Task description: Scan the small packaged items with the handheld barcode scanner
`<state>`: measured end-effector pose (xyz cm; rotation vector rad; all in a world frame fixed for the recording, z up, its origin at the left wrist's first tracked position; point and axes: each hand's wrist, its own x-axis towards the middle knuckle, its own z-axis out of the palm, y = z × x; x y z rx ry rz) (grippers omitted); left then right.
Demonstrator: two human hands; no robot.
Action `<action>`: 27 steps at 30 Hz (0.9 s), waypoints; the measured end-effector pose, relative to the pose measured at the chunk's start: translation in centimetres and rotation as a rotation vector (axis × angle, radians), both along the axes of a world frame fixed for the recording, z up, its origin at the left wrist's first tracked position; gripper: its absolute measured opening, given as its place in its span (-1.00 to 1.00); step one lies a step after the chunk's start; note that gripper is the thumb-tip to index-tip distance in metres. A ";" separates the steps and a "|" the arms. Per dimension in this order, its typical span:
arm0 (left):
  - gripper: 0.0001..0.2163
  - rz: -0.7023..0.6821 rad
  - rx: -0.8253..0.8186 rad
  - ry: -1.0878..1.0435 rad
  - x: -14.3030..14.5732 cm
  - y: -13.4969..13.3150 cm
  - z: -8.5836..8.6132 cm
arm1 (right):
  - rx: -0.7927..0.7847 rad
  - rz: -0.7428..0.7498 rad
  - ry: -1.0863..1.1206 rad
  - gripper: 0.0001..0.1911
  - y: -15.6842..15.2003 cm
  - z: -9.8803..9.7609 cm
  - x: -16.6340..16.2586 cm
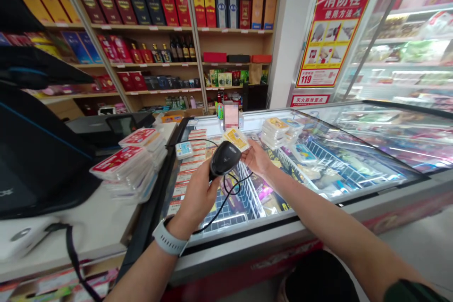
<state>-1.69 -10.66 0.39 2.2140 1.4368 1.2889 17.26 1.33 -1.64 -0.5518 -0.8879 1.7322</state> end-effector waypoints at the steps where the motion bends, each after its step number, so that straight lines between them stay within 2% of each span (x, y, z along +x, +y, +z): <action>1: -0.59 -0.008 0.006 0.000 0.0 0.0 0.0 | 0.005 0.005 -0.004 -0.69 0.0 0.0 0.0; 8: -0.59 -0.016 0.026 0.013 0.0 -0.4 0.3 | 0.036 -0.016 0.001 -0.68 0.4 0.2 0.3; 17: -0.59 -0.011 0.009 0.004 0.0 -0.1 0.2 | 0.057 0.024 -0.048 -0.68 0.5 -0.8 -0.3; 27: -0.61 0.008 0.021 0.056 -0.1 -0.1 0.1 | 0.043 0.005 -0.018 -0.71 0.3 -0.4 -0.1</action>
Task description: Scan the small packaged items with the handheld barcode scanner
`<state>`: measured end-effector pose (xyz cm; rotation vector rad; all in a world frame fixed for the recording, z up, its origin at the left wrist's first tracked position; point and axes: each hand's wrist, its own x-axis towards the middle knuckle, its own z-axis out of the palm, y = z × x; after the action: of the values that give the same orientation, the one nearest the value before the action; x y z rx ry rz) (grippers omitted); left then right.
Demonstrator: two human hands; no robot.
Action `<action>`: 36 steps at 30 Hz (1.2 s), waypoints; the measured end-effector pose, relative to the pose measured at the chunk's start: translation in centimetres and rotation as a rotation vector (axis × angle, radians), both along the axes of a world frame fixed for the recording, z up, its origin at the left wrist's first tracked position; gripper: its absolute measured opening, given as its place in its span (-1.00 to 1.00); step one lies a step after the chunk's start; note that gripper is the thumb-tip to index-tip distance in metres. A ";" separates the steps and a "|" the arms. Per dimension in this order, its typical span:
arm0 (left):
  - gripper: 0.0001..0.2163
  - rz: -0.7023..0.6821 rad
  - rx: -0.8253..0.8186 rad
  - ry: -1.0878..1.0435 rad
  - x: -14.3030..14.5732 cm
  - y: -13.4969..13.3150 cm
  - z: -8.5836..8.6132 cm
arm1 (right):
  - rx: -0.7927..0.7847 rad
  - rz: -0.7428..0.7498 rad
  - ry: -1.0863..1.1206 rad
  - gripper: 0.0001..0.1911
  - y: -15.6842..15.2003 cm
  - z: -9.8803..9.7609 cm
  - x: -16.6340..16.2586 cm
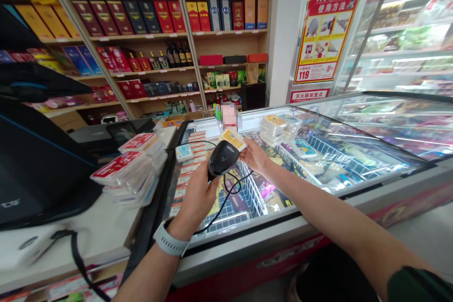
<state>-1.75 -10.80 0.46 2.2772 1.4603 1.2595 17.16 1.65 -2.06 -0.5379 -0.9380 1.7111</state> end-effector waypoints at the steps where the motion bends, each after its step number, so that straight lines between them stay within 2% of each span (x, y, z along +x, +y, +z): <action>1: -0.63 0.000 0.001 -0.002 0.0 0.0 0.0 | -0.003 -0.003 0.003 -0.70 0.0 0.0 0.0; 10: -0.63 0.071 0.023 0.011 -0.1 -0.1 0.4 | -0.074 -0.021 -0.007 -0.71 -0.6 0.8 0.0; 14: -0.65 0.095 0.000 0.048 0.0 0.0 0.4 | -0.048 -0.018 -0.007 -0.70 -0.6 0.9 0.1; 18: -0.67 0.064 0.014 0.075 0.0 0.3 -0.2 | -0.019 -0.037 -0.037 -0.67 -0.5 0.8 0.2; 22: -0.62 0.035 0.046 0.086 0.0 0.5 -0.6 | 0.006 -0.101 -0.098 -0.73 -0.6 1.4 0.4; 25: -0.61 0.021 0.048 0.100 0.0 0.5 -0.6 | 0.087 -0.234 -0.243 -0.75 -1.3 2.0 1.7; 27: -0.60 0.011 0.049 0.103 0.1 0.6 -0.5 | 0.213 -0.362 -0.422 -0.72 -2.4 2.3 3.6; 31: -0.57 0.011 0.053 0.096 0.1 0.6 -0.4 | 0.485 -0.762 -0.898 -0.66 -5.4 2.0 9.7; 36: -0.59 0.004 0.049 0.094 0.2 0.5 -0.4 | 0.538 -1.157 -1.377 -0.52 -6.6 0.5 17.1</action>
<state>-1.58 -10.29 0.10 2.3966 1.4802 1.2186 34.28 -4.92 -1.51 -1.5311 -1.4572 -0.1561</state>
